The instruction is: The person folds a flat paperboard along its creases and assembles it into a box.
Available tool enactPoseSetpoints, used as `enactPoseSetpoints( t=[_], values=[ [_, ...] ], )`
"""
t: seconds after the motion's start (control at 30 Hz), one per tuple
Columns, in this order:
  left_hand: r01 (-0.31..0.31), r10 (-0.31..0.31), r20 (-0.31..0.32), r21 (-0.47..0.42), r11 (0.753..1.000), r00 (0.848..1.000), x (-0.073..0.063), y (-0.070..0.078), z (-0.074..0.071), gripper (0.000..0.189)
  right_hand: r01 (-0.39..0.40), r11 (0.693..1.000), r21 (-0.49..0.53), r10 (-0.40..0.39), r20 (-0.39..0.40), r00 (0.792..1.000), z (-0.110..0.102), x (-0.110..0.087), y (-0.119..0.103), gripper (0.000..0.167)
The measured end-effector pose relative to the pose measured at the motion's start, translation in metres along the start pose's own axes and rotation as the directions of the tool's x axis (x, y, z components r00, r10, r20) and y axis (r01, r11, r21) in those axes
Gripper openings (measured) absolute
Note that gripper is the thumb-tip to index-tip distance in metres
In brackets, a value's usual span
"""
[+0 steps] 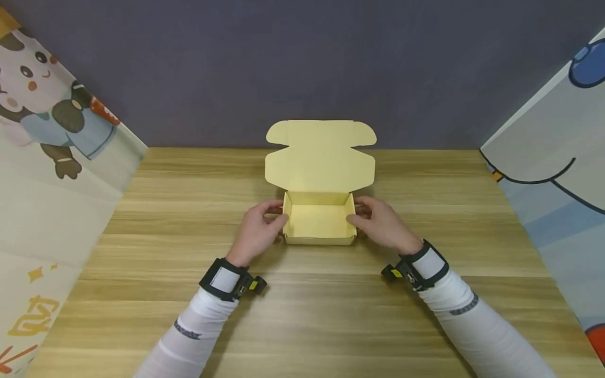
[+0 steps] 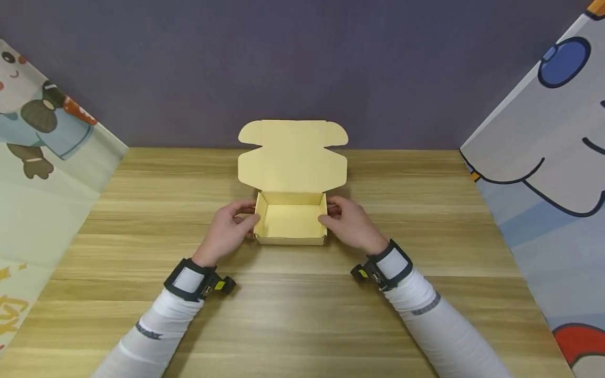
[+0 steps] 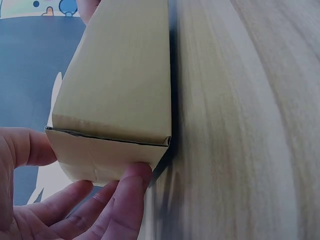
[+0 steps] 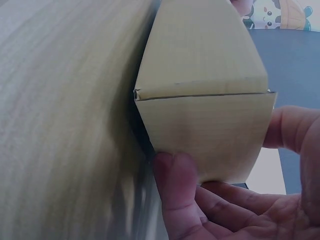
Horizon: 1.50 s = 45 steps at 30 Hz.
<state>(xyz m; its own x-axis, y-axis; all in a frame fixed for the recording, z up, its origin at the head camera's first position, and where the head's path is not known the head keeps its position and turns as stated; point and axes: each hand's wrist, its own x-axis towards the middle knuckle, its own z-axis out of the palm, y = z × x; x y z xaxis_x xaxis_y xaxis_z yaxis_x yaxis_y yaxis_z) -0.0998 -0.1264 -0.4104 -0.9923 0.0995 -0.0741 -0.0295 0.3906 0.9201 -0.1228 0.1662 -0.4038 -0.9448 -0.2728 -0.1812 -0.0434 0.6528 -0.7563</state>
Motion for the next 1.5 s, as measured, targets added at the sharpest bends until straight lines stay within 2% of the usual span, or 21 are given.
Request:
enactPoseSetpoints(
  t=[0.2, 0.53, 0.7, 0.8, 0.9, 1.0, 1.13, 1.23, 1.33, 1.5],
  values=[
    [0.000, 0.000, 0.012, 0.018, 1.000, 1.000, 0.002, -0.001, 0.002, 0.045, -0.019, 1.000, -0.005, 0.019, -0.003, 1.000, 0.001, -0.002, 0.002, 0.056],
    [0.021, -0.022, 0.036, 0.023, 1.000, 0.999, 0.004, 0.000, 0.002, 0.046, 0.009, 1.000, -0.018, -0.009, -0.007, 1.000, 0.001, -0.001, 0.003, 0.052],
    [0.023, -0.024, 0.034, 0.031, 0.999, 0.999, 0.010, 0.001, -0.001, 0.051, 0.001, 1.000, 0.017, -0.001, 0.009, 1.000, 0.001, -0.001, 0.002, 0.054],
    [0.030, -0.030, -0.007, -0.018, 0.999, 1.000, 0.019, 0.004, -0.006, 0.056, -0.004, 0.999, 0.037, 0.003, 0.021, 1.000, 0.001, 0.000, 0.002, 0.055],
    [0.048, -0.055, -0.056, -0.124, 0.991, 0.997, 0.033, 0.008, -0.013, 0.061, -0.004, 0.999, 0.036, 0.003, 0.021, 1.000, 0.001, 0.000, 0.003, 0.055],
    [0.050, -0.071, -0.087, -0.230, 0.972, 0.994, 0.049, 0.015, -0.019, 0.061, -0.006, 1.000, 0.022, 0.006, 0.015, 1.000, 0.001, 0.000, 0.005, 0.055],
    [0.041, -0.076, -0.090, -0.340, 0.939, 0.993, 0.066, 0.023, -0.024, 0.053, -0.017, 1.000, 0.024, 0.017, 0.012, 1.000, 0.001, 0.000, 0.005, 0.054],
    [0.041, -0.076, -0.085, -0.361, 0.932, 0.994, 0.075, 0.026, -0.025, 0.045, -0.022, 0.999, 0.039, 0.022, 0.021, 1.000, 0.001, 0.000, 0.006, 0.055],
    [0.045, -0.083, -0.097, -0.346, 0.937, 0.992, 0.078, 0.028, -0.026, 0.038, -0.014, 0.999, 0.037, 0.013, 0.025, 1.000, -0.002, 0.001, 0.007, 0.060],
    [0.058, -0.099, -0.106, -0.336, 0.940, 0.989, 0.079, 0.029, -0.026, 0.036, -0.021, 0.998, 0.056, 0.023, -0.029, 0.999, -0.017, 0.008, 0.010, 0.066]
  ],
)
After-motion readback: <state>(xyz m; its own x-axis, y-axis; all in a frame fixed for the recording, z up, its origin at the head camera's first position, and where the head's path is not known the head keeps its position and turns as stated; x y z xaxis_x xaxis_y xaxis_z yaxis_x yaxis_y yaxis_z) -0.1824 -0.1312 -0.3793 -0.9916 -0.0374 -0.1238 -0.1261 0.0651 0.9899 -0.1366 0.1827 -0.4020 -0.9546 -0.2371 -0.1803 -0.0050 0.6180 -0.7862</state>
